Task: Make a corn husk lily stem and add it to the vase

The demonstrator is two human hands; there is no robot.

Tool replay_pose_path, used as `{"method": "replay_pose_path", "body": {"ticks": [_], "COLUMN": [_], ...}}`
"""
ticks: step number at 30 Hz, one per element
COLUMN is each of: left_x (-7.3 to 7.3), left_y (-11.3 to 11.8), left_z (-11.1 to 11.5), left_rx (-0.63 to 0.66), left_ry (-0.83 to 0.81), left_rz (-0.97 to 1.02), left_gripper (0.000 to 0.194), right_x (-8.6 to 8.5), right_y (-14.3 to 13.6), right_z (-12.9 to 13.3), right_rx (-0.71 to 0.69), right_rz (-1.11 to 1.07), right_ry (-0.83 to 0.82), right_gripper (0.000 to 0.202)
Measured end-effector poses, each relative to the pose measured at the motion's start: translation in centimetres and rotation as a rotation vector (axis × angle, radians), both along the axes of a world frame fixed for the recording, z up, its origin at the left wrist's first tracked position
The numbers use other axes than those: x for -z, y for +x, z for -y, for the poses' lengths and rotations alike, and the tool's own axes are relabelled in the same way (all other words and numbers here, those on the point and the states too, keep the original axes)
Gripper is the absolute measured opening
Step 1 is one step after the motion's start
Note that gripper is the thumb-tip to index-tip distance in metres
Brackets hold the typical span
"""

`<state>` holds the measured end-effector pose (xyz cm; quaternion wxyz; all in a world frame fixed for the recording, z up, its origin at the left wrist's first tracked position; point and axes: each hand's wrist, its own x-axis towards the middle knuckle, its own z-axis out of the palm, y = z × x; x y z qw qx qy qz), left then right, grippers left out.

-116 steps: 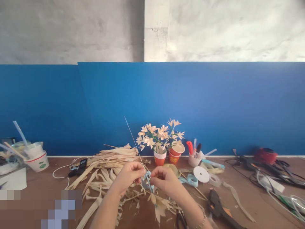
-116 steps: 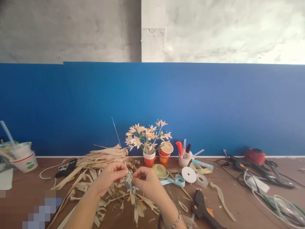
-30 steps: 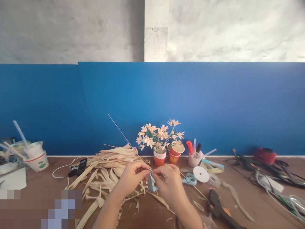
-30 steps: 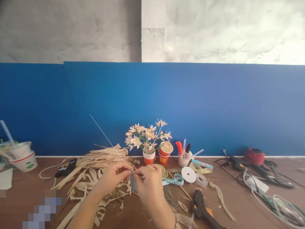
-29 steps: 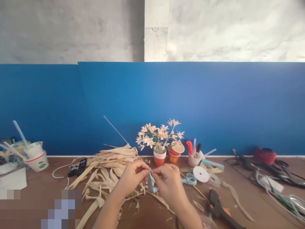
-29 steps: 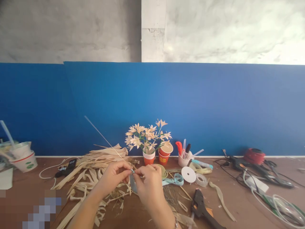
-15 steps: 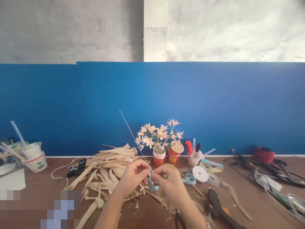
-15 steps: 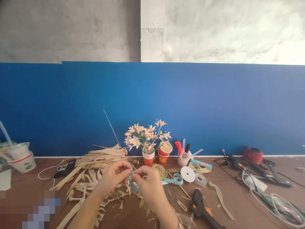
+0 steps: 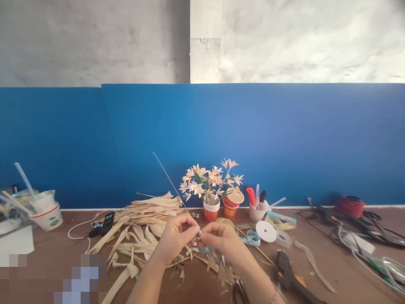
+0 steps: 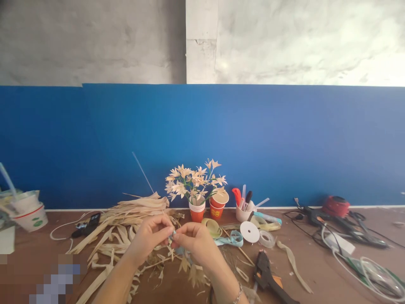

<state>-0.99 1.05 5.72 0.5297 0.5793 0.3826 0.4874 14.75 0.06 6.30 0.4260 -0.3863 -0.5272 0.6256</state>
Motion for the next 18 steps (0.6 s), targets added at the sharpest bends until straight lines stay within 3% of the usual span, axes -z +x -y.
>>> {"method": "replay_pose_path", "body": {"ticks": [10, 15, 18], "left_x": [-0.47, -0.53, -0.87], "left_y": [-0.04, -0.32, -0.04], "left_z": [-0.06, 0.00, 0.38], "left_rx": [-0.002, -0.001, 0.000], "left_ry": [0.002, -0.074, -0.150], "left_rz": [-0.094, -0.192, -0.186], "left_gripper": [0.018, 0.021, 0.025], "right_x": [-0.03, 0.28, 0.87], "right_y": [-0.26, -0.10, -0.02], "right_z": [0.38, 0.22, 0.00], "right_rx": [0.229, 0.329, 0.409], "right_rz": [0.400, 0.481, 0.625], "right_ry": [0.442, 0.520, 0.654], "right_gripper": [0.020, 0.019, 0.017]}}
